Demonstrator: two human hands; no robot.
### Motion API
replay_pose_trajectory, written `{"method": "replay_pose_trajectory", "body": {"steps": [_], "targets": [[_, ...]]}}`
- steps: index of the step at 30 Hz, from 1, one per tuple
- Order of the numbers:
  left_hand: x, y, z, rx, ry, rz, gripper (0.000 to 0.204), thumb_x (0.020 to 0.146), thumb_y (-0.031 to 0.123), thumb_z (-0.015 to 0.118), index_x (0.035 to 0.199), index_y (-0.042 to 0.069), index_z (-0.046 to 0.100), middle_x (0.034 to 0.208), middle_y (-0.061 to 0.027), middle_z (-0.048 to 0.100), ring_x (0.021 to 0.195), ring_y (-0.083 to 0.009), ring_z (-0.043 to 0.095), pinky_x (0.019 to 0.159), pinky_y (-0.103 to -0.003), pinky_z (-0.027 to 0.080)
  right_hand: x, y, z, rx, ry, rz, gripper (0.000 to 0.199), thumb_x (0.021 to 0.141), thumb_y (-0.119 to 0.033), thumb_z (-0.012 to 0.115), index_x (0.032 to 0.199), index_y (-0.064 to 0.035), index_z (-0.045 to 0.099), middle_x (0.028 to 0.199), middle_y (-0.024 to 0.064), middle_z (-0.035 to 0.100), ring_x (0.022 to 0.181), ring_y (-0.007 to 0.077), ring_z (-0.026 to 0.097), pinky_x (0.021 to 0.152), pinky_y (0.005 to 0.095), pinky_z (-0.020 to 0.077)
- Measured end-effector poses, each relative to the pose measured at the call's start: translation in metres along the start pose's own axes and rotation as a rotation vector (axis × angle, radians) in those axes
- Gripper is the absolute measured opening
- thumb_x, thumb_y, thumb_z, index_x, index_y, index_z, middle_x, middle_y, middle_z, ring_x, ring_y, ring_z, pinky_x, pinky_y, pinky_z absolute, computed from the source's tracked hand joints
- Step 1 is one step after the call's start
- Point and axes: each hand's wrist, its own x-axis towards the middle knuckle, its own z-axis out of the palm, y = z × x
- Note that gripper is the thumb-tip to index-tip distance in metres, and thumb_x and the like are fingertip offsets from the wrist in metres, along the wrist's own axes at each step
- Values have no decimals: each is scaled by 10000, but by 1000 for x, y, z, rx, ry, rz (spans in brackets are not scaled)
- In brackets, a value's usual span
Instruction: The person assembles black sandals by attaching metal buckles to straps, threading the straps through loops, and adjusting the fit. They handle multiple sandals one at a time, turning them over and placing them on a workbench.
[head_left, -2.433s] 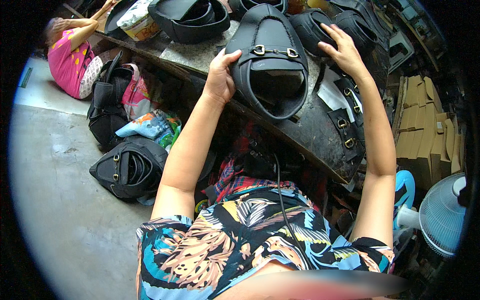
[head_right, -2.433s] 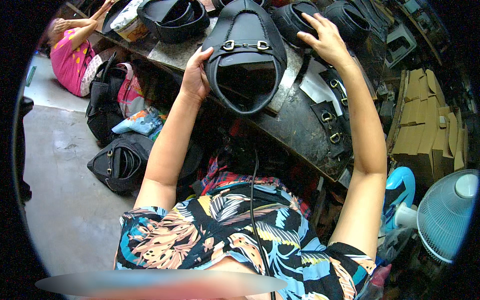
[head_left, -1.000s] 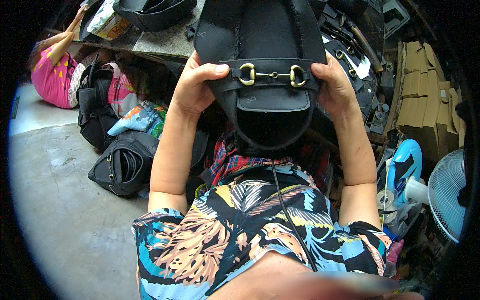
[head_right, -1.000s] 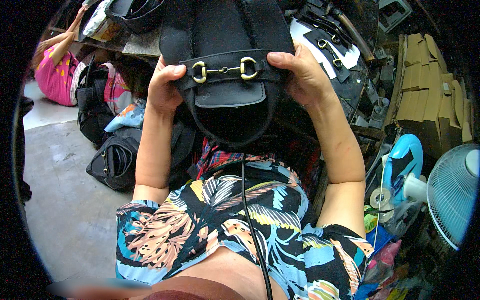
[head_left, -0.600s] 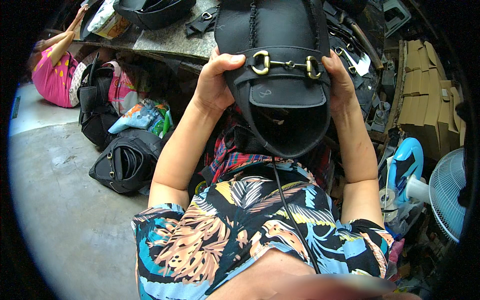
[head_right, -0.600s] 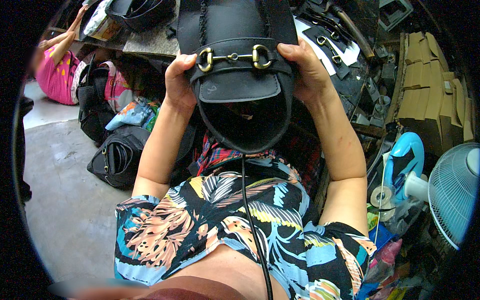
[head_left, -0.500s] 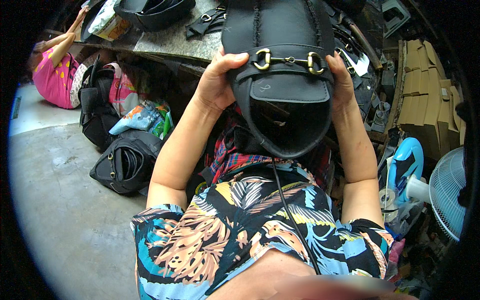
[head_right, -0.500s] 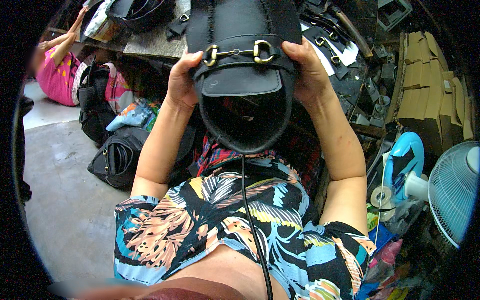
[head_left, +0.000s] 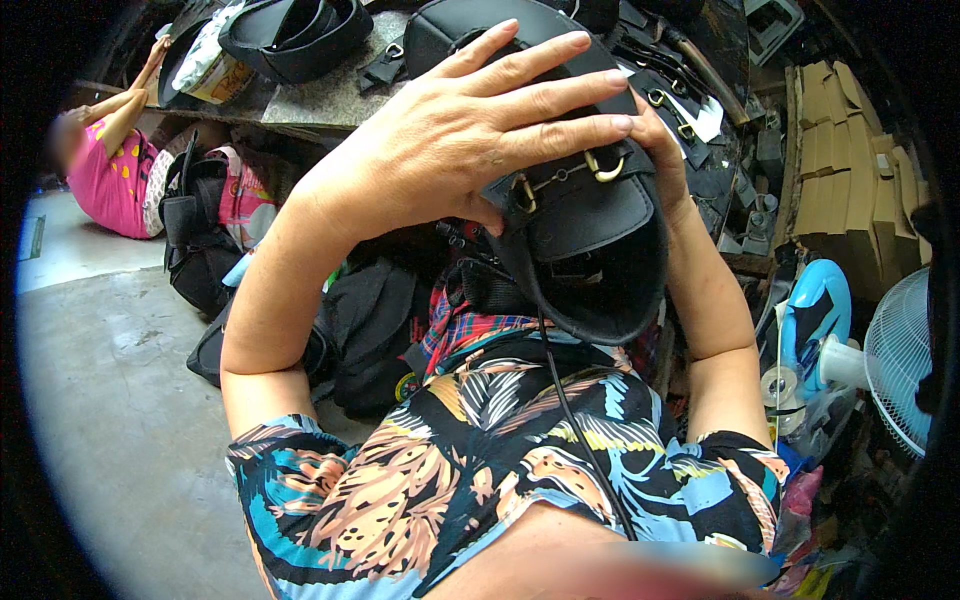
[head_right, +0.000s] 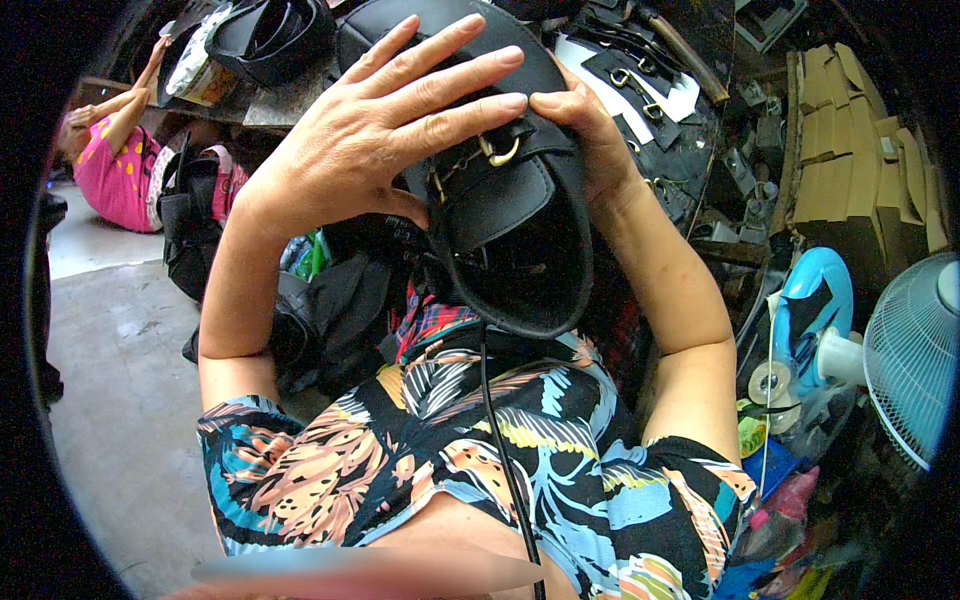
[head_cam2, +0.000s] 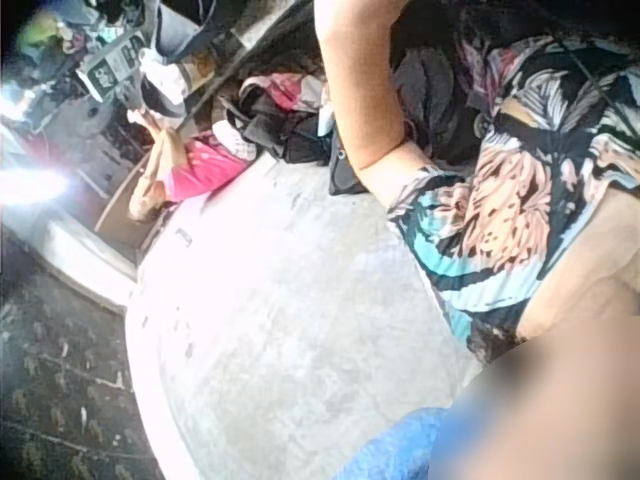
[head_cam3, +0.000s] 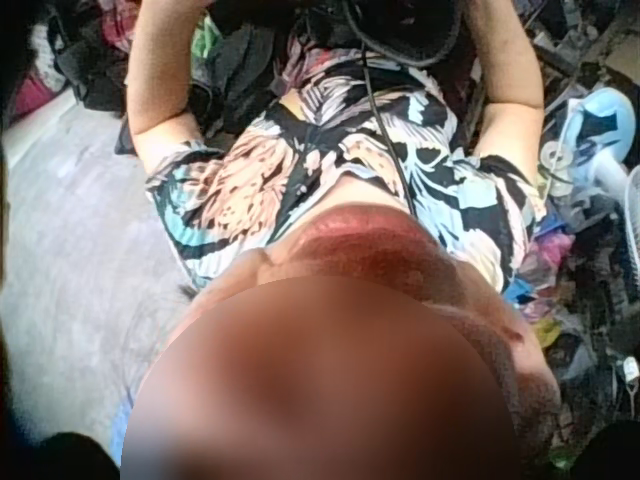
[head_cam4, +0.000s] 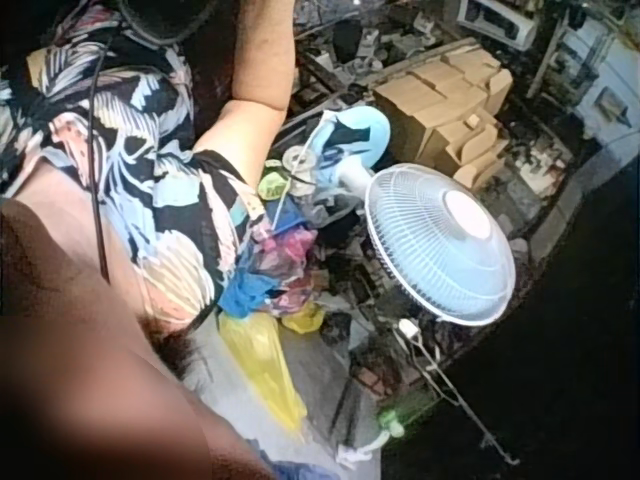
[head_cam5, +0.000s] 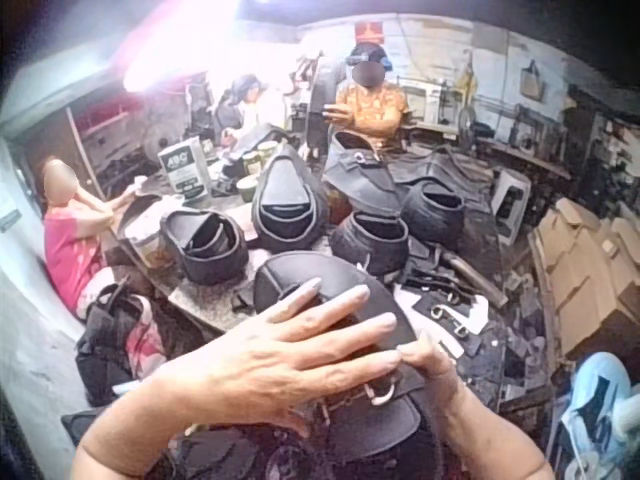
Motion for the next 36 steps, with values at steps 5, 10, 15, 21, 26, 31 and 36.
{"method": "replay_pose_trajectory", "body": {"steps": [5, 10, 15, 21, 26, 31, 36], "targets": [[7, 4, 1, 110, 82, 84, 1189, 322, 381, 796, 1450, 289, 432, 1520, 7, 396, 1403, -261, 353, 1145, -452, 286, -2, -2, -2, 12, 20, 12, 710, 766, -242, 591, 1413, -28, 391, 1264, 172, 569, 1103, 246, 628, 947, 370, 536], [16, 5, 27, 234, 396, 124, 976, 394, 342, 819, 1326, 252, 543, 1024, 39, 583, 981, -174, 563, 970, -366, 419, 2, 6, 5, 122, -33, 45, 790, 747, -258, 617, 1435, 6, 332, 1314, 183, 526, 1149, 260, 600, 998, 366, 501], [22, -3, 23, 48, 365, 115, 992, 438, 248, 848, 1368, 195, 510, 1211, -20, 584, 1139, -246, 551, 1051, -423, 404, 3, 6, 2, 204, -29, -20, 765, 782, -272, 613, 1443, -15, 327, 1323, 177, 522, 1174, 267, 585, 1022, 377, 482], [-7, -8, -11, 42, 72, -314, 1043, 531, 351, 879, 1450, 162, 424, 1547, -178, 276, 1444, -371, 234, 1162, -511, 229, 9, -5, -30, 240, 19, -136, 538, 928, -228, 525, 1411, -41, 381, 1217, 144, 610, 1039, 218, 661, 882, 362, 572], [-19, -11, 8, -161, 373, -255, 967, 574, 237, 883, 1428, 115, 446, 1518, -169, 318, 1381, -331, 351, 1131, -431, 304, 12, -5, -30, 115, 61, -179, 531, 929, -214, 534, 1404, -33, 381, 1106, 112, 663, 911, 182, 699, 780, 310, 604], [-13, -7, 9, 49, 139, -23, 1065, 504, 263, 864, 1456, 220, 391, 1487, -107, 373, 1371, -314, 359, 1132, -496, 286, 8, 2, -13, 155, 54, -37, 608, 921, -236, 554, 1453, -44, 330, 1295, 151, 565, 1096, 220, 637, 935, 348, 545], [23, -14, 25, 234, 470, 269, 958, 532, 267, 861, 1406, 187, 477, 1320, -141, 506, 1228, -308, 499, 1057, -486, 392, 1, 9, -8, 330, -90, 96, 618, 975, -423, 472, 1447, -44, 349, 1376, 210, 493, 1206, 276, 570, 1006, 438, 498]]}}
